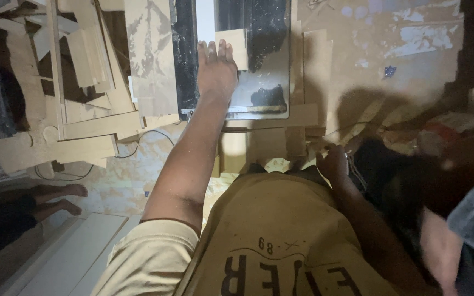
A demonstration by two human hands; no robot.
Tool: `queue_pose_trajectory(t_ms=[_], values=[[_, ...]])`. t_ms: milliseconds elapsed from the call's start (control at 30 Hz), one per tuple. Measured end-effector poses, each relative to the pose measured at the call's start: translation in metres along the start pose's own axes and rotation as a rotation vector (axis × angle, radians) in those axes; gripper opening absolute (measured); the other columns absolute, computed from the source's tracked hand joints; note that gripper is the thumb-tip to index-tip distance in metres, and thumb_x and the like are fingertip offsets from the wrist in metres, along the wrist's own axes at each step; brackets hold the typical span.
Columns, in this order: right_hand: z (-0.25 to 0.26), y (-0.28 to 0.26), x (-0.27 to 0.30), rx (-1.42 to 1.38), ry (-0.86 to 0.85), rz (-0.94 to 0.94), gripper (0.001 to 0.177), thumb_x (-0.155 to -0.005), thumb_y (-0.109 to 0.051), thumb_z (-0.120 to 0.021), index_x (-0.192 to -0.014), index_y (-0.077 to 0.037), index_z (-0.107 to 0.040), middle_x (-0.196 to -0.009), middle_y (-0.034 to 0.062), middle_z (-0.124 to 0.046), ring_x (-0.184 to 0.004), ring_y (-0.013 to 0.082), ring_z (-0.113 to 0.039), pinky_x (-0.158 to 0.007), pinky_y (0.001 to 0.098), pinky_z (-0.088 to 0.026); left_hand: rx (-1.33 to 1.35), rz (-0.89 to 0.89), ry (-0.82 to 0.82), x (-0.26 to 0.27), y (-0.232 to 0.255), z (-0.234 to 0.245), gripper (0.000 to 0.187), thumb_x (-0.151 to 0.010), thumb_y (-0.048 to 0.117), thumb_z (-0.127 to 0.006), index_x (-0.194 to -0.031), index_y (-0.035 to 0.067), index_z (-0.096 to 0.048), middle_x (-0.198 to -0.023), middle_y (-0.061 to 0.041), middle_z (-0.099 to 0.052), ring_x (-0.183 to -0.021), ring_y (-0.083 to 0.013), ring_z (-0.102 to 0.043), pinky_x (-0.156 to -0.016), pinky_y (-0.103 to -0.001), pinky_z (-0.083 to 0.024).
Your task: The person uses a table saw to cut small rectangular pieces of wood. They feed the wood through the saw blade, separate the cut pieces, and stack them on the table. The person also adjusts the saw's fence and handles the wood pieces with both hands.
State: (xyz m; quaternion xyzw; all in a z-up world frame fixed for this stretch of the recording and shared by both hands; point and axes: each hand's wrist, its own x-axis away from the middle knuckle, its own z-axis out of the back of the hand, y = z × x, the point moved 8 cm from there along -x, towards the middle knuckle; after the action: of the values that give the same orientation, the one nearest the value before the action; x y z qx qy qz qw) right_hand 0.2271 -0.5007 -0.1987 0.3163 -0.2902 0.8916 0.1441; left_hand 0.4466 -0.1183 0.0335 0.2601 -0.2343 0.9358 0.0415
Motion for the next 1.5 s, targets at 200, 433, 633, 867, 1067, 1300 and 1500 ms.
queue_pose_trajectory(t_ms=[200, 433, 633, 867, 1067, 1300, 1500], values=[[-0.01, 0.011, -0.008, 0.055, -0.042, -0.009, 0.052, -0.109, -0.038, -0.077, -0.146, -0.004, -0.069, -0.149, 0.0254, -0.063, -0.126, 0.0447, -0.07, -0.099, 0.0566, -0.059, -0.013, 0.012, -0.011, -0.012, -0.004, -0.004, 0.068, -0.119, 0.018, -0.03, -0.184, 0.006, -0.019, -0.193, -0.012, -0.019, -0.175, -0.0466, -0.025, -0.139, -0.074, -0.005], [-0.013, 0.037, -0.02, 0.053, -0.007, -0.039, 0.055, -0.106, -0.042, -0.079, -0.146, -0.004, -0.072, -0.147, 0.0245, -0.065, -0.118, 0.0463, -0.075, -0.106, 0.0572, -0.059, 0.009, 0.023, -0.027, -0.01, -0.008, 0.007, 0.075, -0.113, -0.002, -0.037, -0.184, 0.007, -0.017, -0.192, -0.011, -0.02, -0.176, -0.047, -0.022, -0.139, -0.074, -0.001], [-0.031, 0.065, -0.029, 0.006, 0.047, -0.002, 0.055, -0.104, -0.038, -0.082, -0.144, -0.001, -0.072, -0.147, 0.023, -0.063, -0.1, 0.0388, -0.082, -0.101, 0.0527, -0.062, -0.044, 0.006, -0.041, -0.012, -0.01, 0.012, 0.072, -0.116, 0.006, -0.035, -0.185, 0.009, -0.016, -0.193, -0.008, -0.017, -0.176, -0.045, -0.023, -0.138, -0.077, -0.005], [-0.024, 0.064, -0.015, 0.022, -0.002, -0.094, 0.056, -0.106, -0.04, -0.08, -0.148, -0.004, -0.07, -0.151, 0.0228, -0.063, -0.128, 0.0454, -0.072, -0.109, 0.0564, -0.059, -0.065, 0.026, -0.058, -0.022, -0.012, 0.004, 0.071, -0.119, 0.014, -0.035, -0.185, 0.008, -0.01, -0.193, -0.008, -0.014, -0.177, -0.0478, -0.019, -0.139, -0.076, -0.005], [-0.02, 0.068, -0.013, 0.015, 0.009, -0.069, 0.055, -0.106, -0.036, -0.08, -0.147, 0.0, -0.07, -0.147, 0.0269, -0.065, -0.126, 0.0482, -0.07, -0.108, 0.0574, -0.057, -0.023, 0.021, -0.031, -0.027, -0.015, 0.007, 0.07, -0.118, 0.012, -0.032, -0.185, 0.01, -0.012, -0.193, -0.008, -0.015, -0.177, -0.0472, -0.021, -0.139, -0.076, -0.003], [-0.003, 0.053, 0.002, -0.002, -0.025, -0.152, 0.056, -0.11, -0.038, -0.076, -0.151, -0.001, -0.068, -0.153, 0.0246, -0.061, -0.119, 0.0443, -0.075, -0.103, 0.0558, -0.061, -0.037, 0.039, 0.012, -0.036, -0.019, 0.001, 0.07, -0.117, 0.013, -0.031, -0.185, 0.01, -0.014, -0.192, -0.009, -0.022, -0.176, -0.0493, -0.024, -0.136, -0.08, -0.002], [-0.016, 0.071, -0.005, 0.01, -0.011, -0.134, 0.059, -0.108, -0.042, -0.077, -0.151, -0.003, -0.07, -0.153, 0.0243, -0.063, -0.125, 0.0459, -0.072, -0.108, 0.0569, -0.058, -0.009, 0.041, 0.021, -0.047, -0.021, -0.007, 0.07, -0.117, 0.015, -0.028, -0.186, 0.011, -0.013, -0.194, -0.005, -0.017, -0.176, -0.0454, -0.025, -0.135, -0.082, 0.002]])
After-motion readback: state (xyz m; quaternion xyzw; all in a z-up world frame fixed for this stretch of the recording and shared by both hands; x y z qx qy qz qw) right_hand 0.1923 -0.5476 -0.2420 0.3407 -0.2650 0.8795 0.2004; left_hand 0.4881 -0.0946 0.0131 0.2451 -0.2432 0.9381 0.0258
